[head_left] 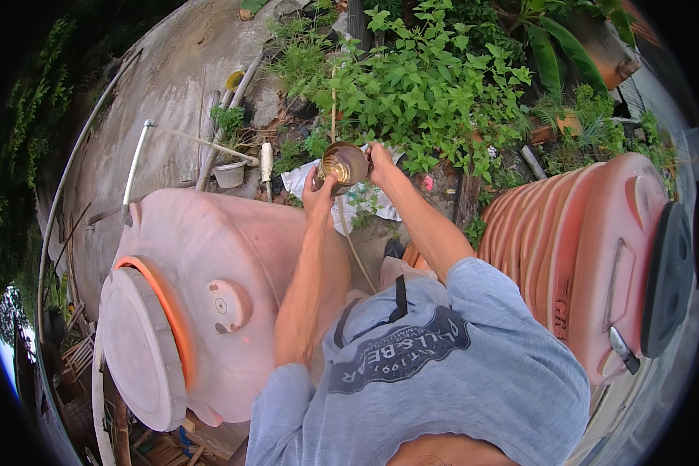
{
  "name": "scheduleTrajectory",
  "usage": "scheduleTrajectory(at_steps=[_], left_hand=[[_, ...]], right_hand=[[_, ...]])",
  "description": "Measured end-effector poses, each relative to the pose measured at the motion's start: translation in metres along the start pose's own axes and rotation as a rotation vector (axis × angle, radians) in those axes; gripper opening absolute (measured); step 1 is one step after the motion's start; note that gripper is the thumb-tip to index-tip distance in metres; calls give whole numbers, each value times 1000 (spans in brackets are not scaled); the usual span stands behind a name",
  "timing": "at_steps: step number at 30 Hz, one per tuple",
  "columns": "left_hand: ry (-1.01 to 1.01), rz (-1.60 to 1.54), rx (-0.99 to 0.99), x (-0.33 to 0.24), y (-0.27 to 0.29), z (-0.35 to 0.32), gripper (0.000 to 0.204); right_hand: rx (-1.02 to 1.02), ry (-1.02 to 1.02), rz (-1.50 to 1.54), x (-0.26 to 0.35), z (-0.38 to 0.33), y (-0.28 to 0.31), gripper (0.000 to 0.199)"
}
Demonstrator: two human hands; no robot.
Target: The person splits a long bamboo pole into thin strips using a machete, then collects water from a large plastic tank into a metal can and pours it into a bucket.
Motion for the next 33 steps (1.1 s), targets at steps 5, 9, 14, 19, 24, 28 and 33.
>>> scheduleTrajectory(at_steps=[5,9,14,19,24,28,33], left_hand=[[-86,34,-145,-47,2,34,88],[-170,101,-79,-91,-40,55,92],[-162,201,-94,-103,-58,74,95],[-199,278,51,-104,-127,89,100],[-157,361,131,-93,-180,94,104],[-142,399,197,-84,-221,93,103],[-117,387,277,-77,-254,82,104]], right_hand=[[98,-77,-133,28,-34,-83,21],[211,-55,-37,79,15,-86,16],[169,73,-65,110,-2,-94,17],[247,6,227,173,57,-44,24],[305,193,289,215,54,10,26],[162,304,282,250,29,38,25],[157,293,270,272,-16,55,27]])
Point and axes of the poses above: each hand's wrist, its own z-axis towards the middle knuckle, its own y-axis out of the back of the hand, x = y × z, the point moved 2 cm from there along z, towards the middle knuckle, and after that the axes turned 14 degrees about z, right-handed, at the moved point
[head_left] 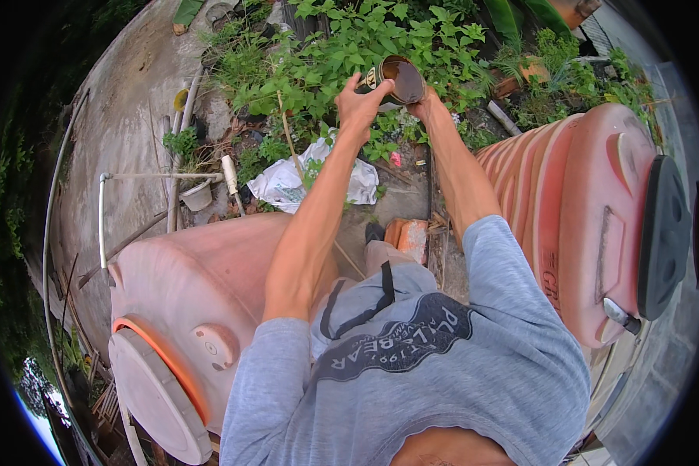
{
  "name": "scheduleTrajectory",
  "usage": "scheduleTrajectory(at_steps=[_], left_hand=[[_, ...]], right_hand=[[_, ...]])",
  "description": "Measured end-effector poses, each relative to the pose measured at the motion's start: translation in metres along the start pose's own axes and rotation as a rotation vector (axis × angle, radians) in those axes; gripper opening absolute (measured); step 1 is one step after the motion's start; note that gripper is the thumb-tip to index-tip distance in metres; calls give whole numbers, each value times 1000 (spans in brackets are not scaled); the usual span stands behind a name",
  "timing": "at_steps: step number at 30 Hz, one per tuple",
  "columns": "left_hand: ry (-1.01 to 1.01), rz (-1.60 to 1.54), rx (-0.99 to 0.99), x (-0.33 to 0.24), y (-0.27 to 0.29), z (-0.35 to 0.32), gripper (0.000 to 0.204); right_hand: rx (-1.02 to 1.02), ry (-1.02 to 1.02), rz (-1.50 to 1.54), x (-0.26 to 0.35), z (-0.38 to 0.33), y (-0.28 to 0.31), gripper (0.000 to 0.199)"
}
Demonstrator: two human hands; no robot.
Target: The person splits a long bamboo pole into thin strips using a machete, then collects water from a large plastic tank into a metal can and pours it into a bucket.
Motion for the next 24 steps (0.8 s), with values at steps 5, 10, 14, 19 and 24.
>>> scheduleTrajectory(at_steps=[5,10,14,19,24], left_hand=[[-6,0,51,-5,-17,-4,106],[33,-156,194,-8,-33,-14,103],[98,-305,212,7,-34,-20,99],[163,-406,389,32,-67,-29,85],[196,-464,576,50,-91,-49,86]], right_hand=[[-241,274,-154,22,-5,27,21],[-155,211,-187,43,-13,61,52],[52,-1,-215,44,-98,29,90],[135,-109,-310,56,-155,37,96],[49,-8,-272,64,-165,74,72]])
Point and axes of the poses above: each hand's wrist, its own z-axis towards the middle knuckle, its own y-axis out of the back of the hand, x = y × z, the point moved 2 cm from there along z, towards the middle knuckle, and after that the axes turned 14 degrees about z, right-handed, at the moved point
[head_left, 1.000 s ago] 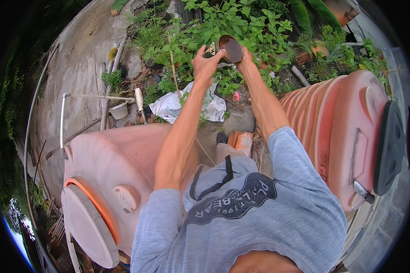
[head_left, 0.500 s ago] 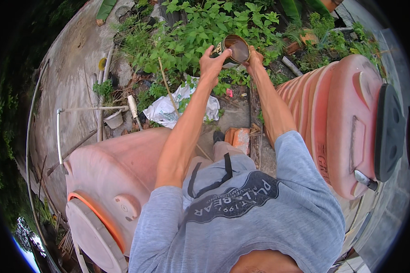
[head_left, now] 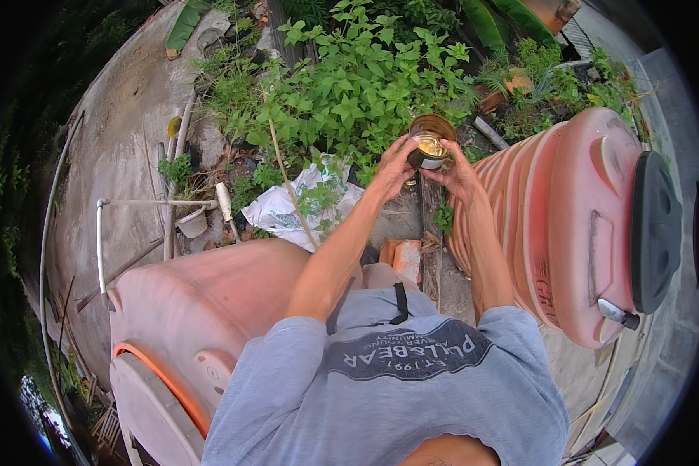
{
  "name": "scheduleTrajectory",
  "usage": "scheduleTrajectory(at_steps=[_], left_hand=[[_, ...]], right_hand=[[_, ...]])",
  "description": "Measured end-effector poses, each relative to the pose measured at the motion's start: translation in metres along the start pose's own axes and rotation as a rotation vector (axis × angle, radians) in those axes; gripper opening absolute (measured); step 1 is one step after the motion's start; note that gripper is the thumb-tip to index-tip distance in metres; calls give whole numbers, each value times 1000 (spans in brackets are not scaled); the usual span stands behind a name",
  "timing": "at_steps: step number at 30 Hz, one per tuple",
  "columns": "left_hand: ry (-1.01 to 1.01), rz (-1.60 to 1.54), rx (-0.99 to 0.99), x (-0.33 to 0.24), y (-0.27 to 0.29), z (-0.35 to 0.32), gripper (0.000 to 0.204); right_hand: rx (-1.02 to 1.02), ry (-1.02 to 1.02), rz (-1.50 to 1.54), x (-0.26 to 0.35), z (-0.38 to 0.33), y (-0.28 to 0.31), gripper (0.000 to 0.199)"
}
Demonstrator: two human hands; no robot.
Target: The person splits a long bamboo pole into thin strips using a machete, then collects water from a large plastic tank into a metal can and pours it into a bucket.
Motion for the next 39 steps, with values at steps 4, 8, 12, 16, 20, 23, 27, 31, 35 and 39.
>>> scheduleTrajectory(at_steps=[4,8,12,16,20,23,27,31,35,39], left_hand=[[136,-159,-83,31,9,25,70],[78,-231,-176,40,45,51,49],[77,-290,-377,18,93,52,27],[163,-108,-657,-32,174,49,29],[-123,-414,-588,-76,281,48,19],[-147,-407,-733,-127,357,10,20],[-69,-348,-1096,-171,458,-28,20],[-316,-563,-940,-194,525,-46,27],[-211,-657,-1213,-204,543,-67,22],[-286,-563,-1205,-181,583,-84,22]], right_hand=[[-54,123,-139,8,-22,10,69],[-178,168,-263,7,-25,-11,75],[-162,210,-498,-8,1,-52,83],[-57,187,-706,-43,32,-161,92],[17,286,-1062,-94,85,-268,100],[54,340,-1151,-139,117,-340,101],[172,159,-966,-196,161,-414,104],[276,-50,-774,-237,178,-471,108],[214,-231,-458,-261,199,-484,100],[216,-390,-262,-268,194,-482,86]])
Point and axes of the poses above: each hand's wrist, its own z-axis towards the middle knuckle, its own y-axis out of the back of the hand, x = y × z, the point moved 2 cm from there along z, towards the middle knuckle, and after that the axes turned 14 degrees about z, right-handed, at the moved point
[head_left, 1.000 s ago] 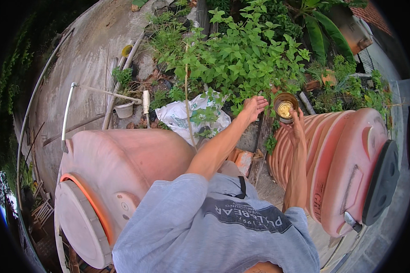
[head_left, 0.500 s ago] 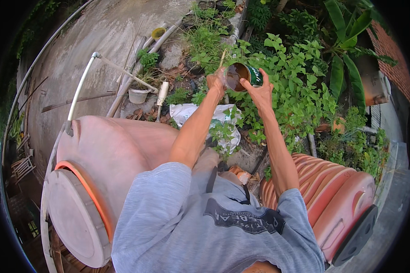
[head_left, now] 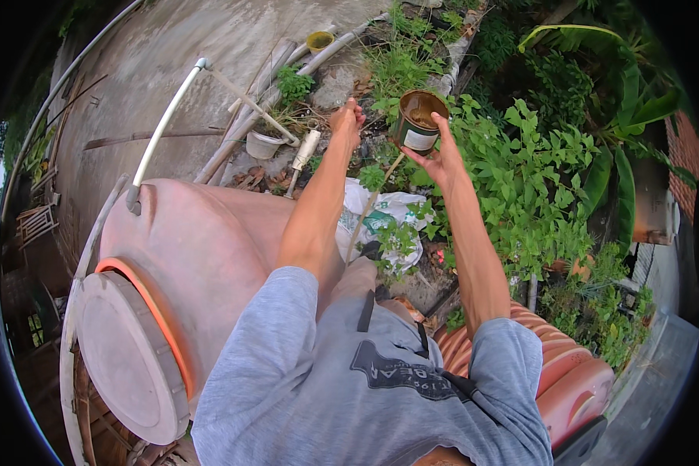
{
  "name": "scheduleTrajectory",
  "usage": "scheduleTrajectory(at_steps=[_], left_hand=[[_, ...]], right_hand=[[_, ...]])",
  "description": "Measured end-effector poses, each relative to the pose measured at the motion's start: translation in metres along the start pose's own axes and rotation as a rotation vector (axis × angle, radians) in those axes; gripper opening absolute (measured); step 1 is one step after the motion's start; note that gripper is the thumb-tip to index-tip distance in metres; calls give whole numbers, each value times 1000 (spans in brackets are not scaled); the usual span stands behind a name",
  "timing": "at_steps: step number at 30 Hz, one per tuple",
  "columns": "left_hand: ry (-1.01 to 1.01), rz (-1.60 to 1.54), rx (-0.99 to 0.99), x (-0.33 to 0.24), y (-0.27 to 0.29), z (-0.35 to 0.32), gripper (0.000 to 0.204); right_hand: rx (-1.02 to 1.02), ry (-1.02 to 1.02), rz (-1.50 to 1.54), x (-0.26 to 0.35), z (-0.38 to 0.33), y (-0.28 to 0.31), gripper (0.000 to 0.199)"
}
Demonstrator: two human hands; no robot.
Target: The person splits a long bamboo pole into thin strips using a machete, then collects water from a large plastic tank into a metal can and pours it into a bucket.
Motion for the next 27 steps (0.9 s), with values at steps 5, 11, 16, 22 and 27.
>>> scheduleTrajectory(at_steps=[5,11,16,22,27], left_hand=[[52,136,-53,35,58,8,17],[174,241,164,91,71,19,32],[168,130,444,97,7,-13,35],[-99,304,14,30,-21,-25,31],[-106,111,67,4,10,-3,37]], right_hand=[[-187,78,-141,-1,7,75,97],[-406,165,-592,-6,-14,97,107],[-469,281,-890,-24,11,74,112],[-128,121,-193,-27,12,10,94],[52,-45,124,-28,5,2,94]])
Point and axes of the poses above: each hand's wrist, its own z-axis towards the middle knuckle, its own y-axis out of the back of the hand, x = y × z, the point moved 2 cm from there along z, towards the middle knuckle, and after that the axes turned 14 degrees about z, right-handed, at the moved point
